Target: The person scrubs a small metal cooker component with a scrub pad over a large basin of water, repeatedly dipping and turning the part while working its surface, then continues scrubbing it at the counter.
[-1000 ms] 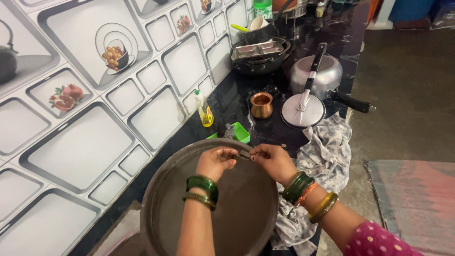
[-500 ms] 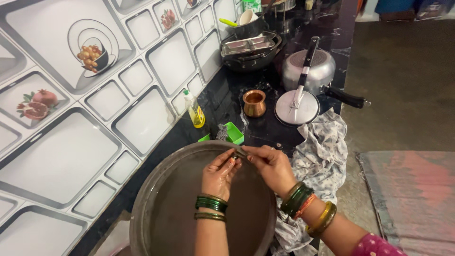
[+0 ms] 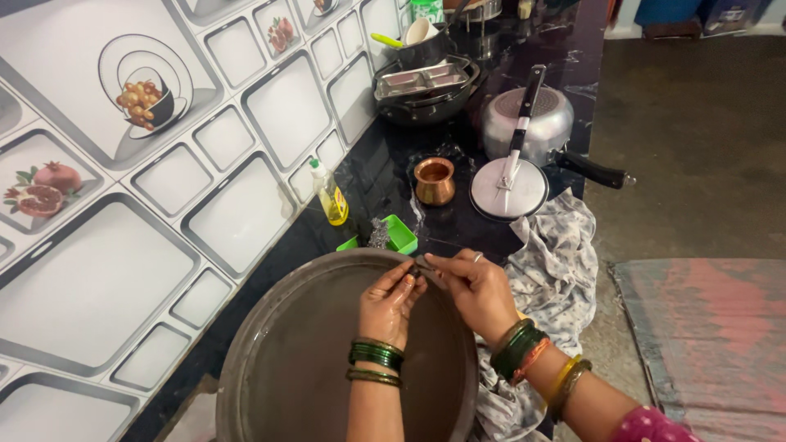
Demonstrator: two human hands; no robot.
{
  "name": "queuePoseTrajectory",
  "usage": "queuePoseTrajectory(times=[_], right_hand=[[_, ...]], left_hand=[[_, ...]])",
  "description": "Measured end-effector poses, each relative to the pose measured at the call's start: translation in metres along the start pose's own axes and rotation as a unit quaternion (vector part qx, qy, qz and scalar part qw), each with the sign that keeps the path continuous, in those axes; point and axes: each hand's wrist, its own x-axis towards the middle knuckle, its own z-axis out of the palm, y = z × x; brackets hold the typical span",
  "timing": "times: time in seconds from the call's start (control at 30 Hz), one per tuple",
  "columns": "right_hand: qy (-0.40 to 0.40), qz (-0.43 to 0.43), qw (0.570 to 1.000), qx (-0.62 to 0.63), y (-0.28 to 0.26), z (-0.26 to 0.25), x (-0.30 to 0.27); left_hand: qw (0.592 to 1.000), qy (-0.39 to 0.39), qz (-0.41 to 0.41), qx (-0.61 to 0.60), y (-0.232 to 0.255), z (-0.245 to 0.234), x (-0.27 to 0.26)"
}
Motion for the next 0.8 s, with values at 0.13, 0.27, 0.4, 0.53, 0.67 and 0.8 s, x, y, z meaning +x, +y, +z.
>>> queuePoseTrajectory(times=[0.13, 0.27, 0.4, 0.53, 0.67, 0.8], right_hand=[[-0.035, -0.049, 0.997, -0.057, 0.0006, -0.0005, -0.0007], [-0.037, 0.012, 0.999, -0.032, 0.0011, -0.0008, -0.0005], [-0.038, -0.086, 0.992, -0.087, 0.0015, -0.0026, 0.0028], [-0.031, 0.003, 0.999, -0.020, 0.0017, -0.0038, 0.0046], [-0.042, -0.007, 0.998, -0.047, 0.0016, -0.0028, 0.0053], [-0.023, 0.010, 1.000, 0.006, 0.0032, -0.0002, 0.0039]], left_hand=[[1.000, -0.003, 0.006, -0.002, 0.0010, -0.0005, 0.0009], [1.000, -0.008, -0.001, 0.000, 0.0008, -0.0008, 0.0004], [1.000, -0.006, -0.001, 0.000, 0.0017, 0.0010, 0.0020], [1.000, -0.014, 0.000, 0.002, 0.0034, 0.0010, 0.0011], [1.000, -0.020, 0.005, 0.005, 0.0039, 0.0010, 0.0031], [1.000, -0.018, 0.006, 0.008, 0.0027, 0.0012, 0.0037]])
